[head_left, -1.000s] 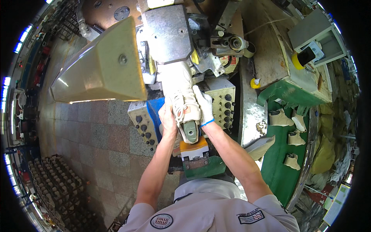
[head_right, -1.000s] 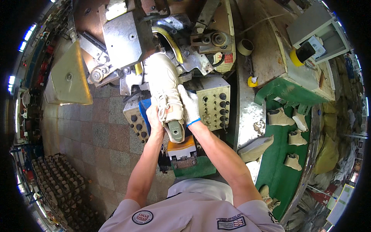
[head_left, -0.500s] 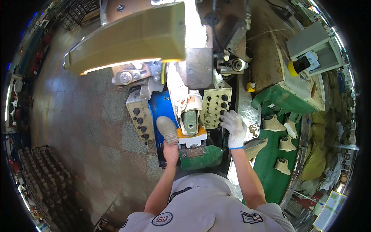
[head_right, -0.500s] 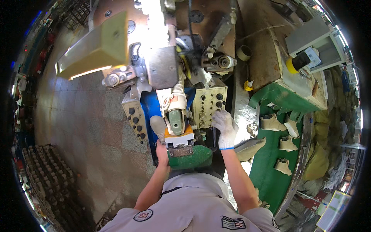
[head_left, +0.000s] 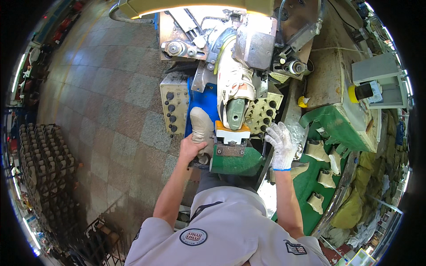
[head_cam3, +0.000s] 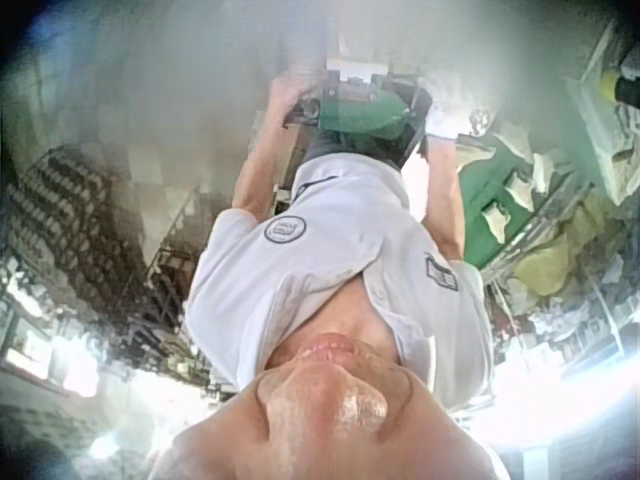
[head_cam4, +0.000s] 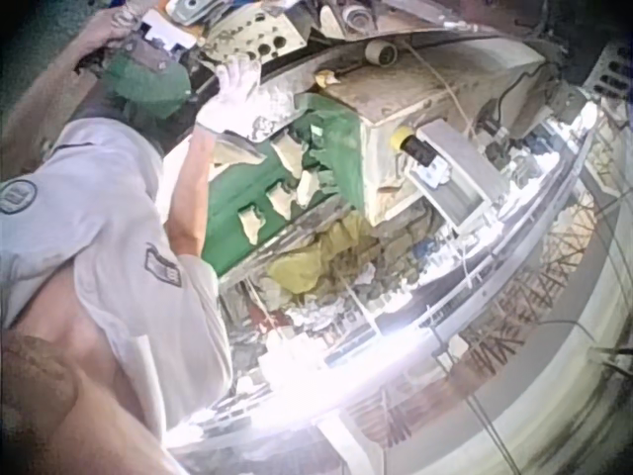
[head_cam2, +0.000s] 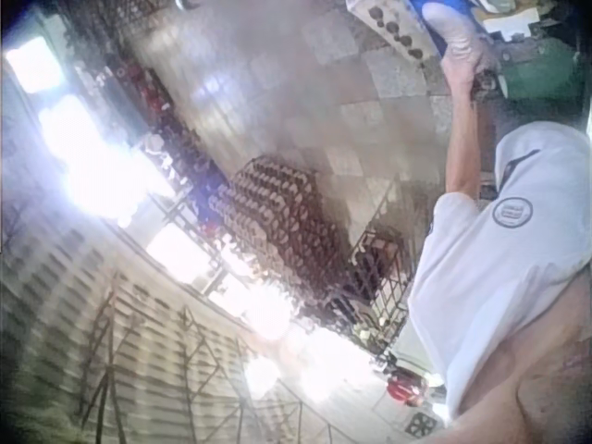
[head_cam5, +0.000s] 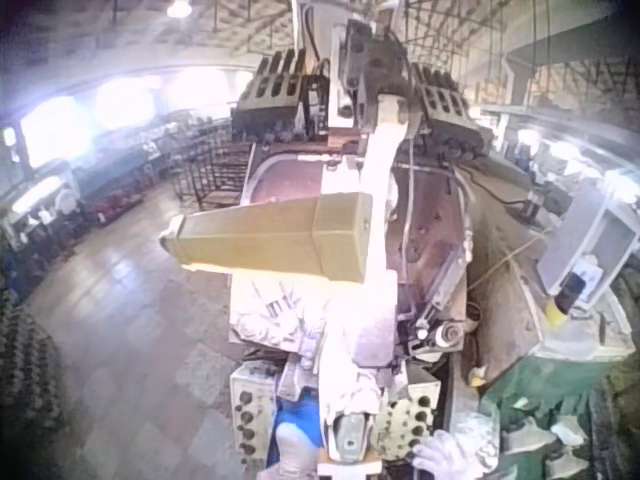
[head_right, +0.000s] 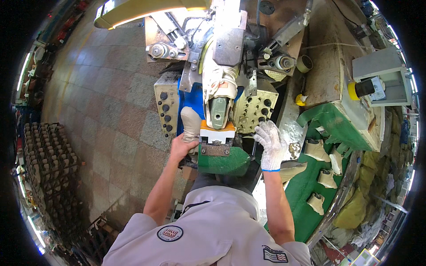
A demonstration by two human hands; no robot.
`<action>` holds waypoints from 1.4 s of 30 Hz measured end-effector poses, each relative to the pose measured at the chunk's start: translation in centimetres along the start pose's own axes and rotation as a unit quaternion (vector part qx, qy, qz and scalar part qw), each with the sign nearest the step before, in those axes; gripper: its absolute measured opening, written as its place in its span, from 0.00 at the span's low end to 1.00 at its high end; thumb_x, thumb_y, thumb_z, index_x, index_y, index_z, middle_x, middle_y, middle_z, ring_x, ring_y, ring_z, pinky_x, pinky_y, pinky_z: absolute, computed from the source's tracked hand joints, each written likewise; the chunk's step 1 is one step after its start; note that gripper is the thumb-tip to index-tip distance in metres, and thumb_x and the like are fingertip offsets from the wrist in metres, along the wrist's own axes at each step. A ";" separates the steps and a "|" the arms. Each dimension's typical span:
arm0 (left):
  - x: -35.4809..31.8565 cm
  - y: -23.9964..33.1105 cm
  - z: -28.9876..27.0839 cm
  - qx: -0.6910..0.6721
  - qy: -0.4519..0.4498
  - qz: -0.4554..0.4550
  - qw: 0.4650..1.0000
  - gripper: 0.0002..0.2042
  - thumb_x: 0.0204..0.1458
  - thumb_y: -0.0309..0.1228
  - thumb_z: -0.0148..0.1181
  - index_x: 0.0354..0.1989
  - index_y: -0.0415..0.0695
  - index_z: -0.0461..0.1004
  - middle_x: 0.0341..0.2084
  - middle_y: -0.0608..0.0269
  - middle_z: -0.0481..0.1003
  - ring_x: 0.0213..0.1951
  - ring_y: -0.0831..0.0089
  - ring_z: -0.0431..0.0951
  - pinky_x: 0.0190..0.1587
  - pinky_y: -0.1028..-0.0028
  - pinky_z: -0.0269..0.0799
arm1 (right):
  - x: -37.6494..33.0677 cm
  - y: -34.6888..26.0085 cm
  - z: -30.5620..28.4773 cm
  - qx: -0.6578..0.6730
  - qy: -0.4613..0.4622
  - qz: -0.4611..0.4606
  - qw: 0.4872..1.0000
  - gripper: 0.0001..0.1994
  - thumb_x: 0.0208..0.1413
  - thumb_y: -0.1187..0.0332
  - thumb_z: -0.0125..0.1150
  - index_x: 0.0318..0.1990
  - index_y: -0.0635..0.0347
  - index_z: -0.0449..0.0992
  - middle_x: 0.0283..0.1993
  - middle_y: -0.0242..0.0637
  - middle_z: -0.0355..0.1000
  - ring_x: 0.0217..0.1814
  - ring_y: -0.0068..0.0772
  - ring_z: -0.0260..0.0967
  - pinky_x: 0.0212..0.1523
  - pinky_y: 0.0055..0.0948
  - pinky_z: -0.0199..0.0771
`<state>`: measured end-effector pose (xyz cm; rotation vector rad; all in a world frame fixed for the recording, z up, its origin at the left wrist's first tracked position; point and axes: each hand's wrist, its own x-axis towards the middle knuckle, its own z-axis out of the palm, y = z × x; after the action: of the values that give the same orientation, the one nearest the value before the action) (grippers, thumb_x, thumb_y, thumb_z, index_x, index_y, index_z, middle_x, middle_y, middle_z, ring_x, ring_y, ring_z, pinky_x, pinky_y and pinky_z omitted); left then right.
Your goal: The person takes a shoe from a colleague, positions it onto a machine, operates the machine to press the shoe parts together, removes the shoe, and places it onto a conveyor belt.
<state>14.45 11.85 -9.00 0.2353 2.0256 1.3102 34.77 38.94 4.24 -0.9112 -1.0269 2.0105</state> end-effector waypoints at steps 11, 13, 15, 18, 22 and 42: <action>-8.9 19.0 -6.9 -0.383 -0.306 0.130 0.862 0.32 0.32 0.30 0.81 0.48 0.27 0.79 0.39 0.59 0.83 0.40 0.72 0.80 0.46 0.71 0.75 | -6.7 -4.2 10.8 0.108 -0.242 0.049 0.963 0.38 0.64 0.42 0.54 0.67 0.70 0.63 0.63 0.53 0.70 0.60 0.46 0.73 0.59 0.44 0.77; -9.6 20.3 -2.5 -0.368 -0.321 0.111 0.866 0.30 0.34 0.33 0.81 0.47 0.28 0.79 0.40 0.57 0.82 0.42 0.69 0.81 0.48 0.69 0.74 | -8.4 -5.6 11.6 0.256 -0.150 0.254 0.920 0.37 0.63 0.41 0.55 0.68 0.63 0.64 0.65 0.47 0.70 0.62 0.42 0.72 0.61 0.42 0.76; -9.3 21.0 0.3 -0.206 -0.333 0.072 0.918 0.28 0.37 0.33 0.79 0.47 0.29 0.80 0.40 0.56 0.82 0.43 0.67 0.81 0.49 0.69 0.73 | -6.8 -6.6 7.6 0.366 -0.186 0.226 0.883 0.34 0.60 0.49 0.61 0.68 0.59 0.66 0.63 0.45 0.72 0.60 0.42 0.74 0.61 0.42 0.76; -10.5 24.9 7.2 -0.098 -0.224 0.073 0.967 0.22 0.54 0.39 0.66 0.51 0.33 0.79 0.42 0.55 0.82 0.45 0.65 0.82 0.54 0.65 0.75 | -5.6 -8.8 0.7 0.336 -0.165 0.199 0.906 0.32 0.56 0.56 0.67 0.65 0.64 0.69 0.57 0.47 0.76 0.55 0.43 0.78 0.59 0.42 0.78; -10.3 28.3 19.8 -0.232 -0.338 -0.006 0.912 0.28 0.64 0.51 0.53 0.52 0.34 0.77 0.46 0.56 0.81 0.48 0.66 0.81 0.53 0.65 0.74 | -7.1 -12.2 -7.5 0.218 -0.175 0.035 0.960 0.34 0.57 0.57 0.65 0.67 0.66 0.66 0.58 0.42 0.75 0.54 0.31 0.76 0.56 0.31 0.77; -16.2 12.6 49.5 0.274 -0.531 -0.060 0.800 0.28 0.60 0.44 0.64 0.59 0.33 0.73 0.48 0.52 0.80 0.48 0.65 0.82 0.50 0.68 0.76 | -23.1 -5.6 -60.8 -0.321 0.391 0.245 0.827 0.33 0.54 0.36 0.59 0.50 0.57 0.83 0.52 0.50 0.80 0.53 0.50 0.78 0.56 0.43 0.73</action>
<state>55.46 45.75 -2.76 0.8689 1.2993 0.2701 97.79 45.12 -11.48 -2.3173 -1.0267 1.3333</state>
